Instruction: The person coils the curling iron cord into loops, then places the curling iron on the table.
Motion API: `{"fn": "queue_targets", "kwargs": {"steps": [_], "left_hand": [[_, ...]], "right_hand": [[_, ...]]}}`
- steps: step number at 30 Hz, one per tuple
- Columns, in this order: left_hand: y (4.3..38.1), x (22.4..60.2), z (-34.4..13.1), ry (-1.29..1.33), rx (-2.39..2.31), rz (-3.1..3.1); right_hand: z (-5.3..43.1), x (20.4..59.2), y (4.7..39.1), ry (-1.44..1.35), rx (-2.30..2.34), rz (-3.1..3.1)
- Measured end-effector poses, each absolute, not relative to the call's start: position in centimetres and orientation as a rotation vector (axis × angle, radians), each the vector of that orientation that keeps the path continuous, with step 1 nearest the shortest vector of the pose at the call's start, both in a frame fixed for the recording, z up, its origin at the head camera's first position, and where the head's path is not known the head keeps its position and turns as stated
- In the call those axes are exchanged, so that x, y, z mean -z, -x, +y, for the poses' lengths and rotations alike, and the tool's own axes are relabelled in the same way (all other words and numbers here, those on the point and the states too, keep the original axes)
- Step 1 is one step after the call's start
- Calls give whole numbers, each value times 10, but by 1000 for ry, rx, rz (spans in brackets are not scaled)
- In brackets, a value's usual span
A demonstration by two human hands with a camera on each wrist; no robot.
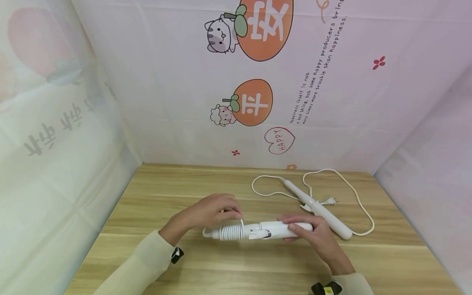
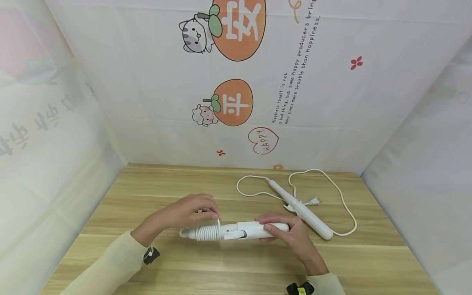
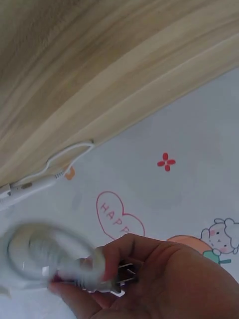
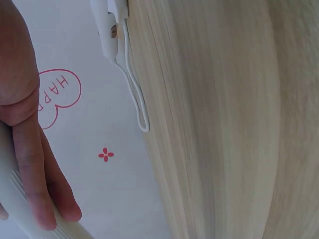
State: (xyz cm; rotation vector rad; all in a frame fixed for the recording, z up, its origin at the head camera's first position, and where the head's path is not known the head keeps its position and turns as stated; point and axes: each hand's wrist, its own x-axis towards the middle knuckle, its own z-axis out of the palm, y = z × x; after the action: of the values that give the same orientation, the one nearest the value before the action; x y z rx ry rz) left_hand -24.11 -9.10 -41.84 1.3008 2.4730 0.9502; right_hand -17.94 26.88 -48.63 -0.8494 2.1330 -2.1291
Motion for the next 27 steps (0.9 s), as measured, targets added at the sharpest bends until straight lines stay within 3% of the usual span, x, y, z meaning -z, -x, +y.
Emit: {"fn": "queue_targets", "kwargs": {"steps": [12,22,27], "left_hand": [[250,437,-93,-1121,-1216,2138],[250,464,-92,-1082,-1582,2012],[241,474,-88,-764,-1720,2026]], "right_hand": [[269,482,177,959,2297,1848],[259,478,178,878,2426,1756],[255,481,180,744,2521,1737]]}}
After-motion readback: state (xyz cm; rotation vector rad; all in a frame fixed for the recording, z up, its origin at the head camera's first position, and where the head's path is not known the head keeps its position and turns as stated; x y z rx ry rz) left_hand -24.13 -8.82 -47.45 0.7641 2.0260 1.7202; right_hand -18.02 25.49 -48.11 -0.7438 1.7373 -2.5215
